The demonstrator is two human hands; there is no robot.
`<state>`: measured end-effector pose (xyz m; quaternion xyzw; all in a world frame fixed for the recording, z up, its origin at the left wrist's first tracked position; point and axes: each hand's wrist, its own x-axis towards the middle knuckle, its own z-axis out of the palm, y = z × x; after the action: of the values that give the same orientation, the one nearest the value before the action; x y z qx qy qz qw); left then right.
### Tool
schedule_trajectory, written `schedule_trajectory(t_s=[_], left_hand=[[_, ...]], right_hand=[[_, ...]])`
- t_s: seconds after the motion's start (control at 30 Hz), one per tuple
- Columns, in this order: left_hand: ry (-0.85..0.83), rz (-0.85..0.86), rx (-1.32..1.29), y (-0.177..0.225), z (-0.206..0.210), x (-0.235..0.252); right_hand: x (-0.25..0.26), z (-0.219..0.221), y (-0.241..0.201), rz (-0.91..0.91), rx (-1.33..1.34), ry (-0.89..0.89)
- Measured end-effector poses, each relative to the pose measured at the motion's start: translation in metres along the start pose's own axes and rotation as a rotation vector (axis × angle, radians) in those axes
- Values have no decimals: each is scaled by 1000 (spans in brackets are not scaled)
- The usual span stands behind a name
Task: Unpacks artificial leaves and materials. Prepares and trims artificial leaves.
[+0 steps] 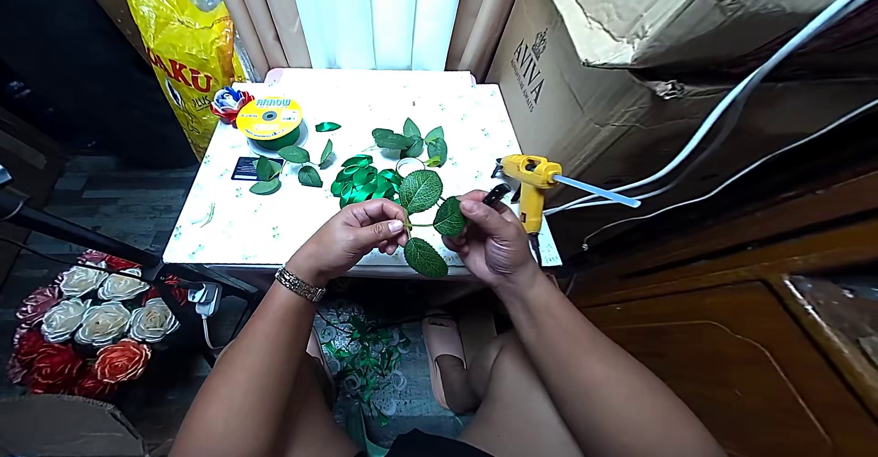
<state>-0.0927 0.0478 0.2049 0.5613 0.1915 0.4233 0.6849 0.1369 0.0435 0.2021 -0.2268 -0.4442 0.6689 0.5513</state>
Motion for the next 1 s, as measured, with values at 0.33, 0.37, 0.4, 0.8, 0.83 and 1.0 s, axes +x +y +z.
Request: schedule_trajectory(t_s=[0.33,0.37,0.4,0.8,0.83,1.0], left_hand=[[35,14,-18,1,4,1],[99,16,-19,1,6,1],[174,14,-35,2,7,1],[634,-87,-193,-2,0,11],[638,-90,-194,-2,-1,12],[705,-68,-272,-2,-11,17]], right_hand=[[-2,18,9,167,-150,146],[-1,16,7,158,-160,159],[1,13,4,151,-162,176],[5,5,1,170,-167,289],[5,5,1,167,-172,288],[11,1,2,121,-179,320]])
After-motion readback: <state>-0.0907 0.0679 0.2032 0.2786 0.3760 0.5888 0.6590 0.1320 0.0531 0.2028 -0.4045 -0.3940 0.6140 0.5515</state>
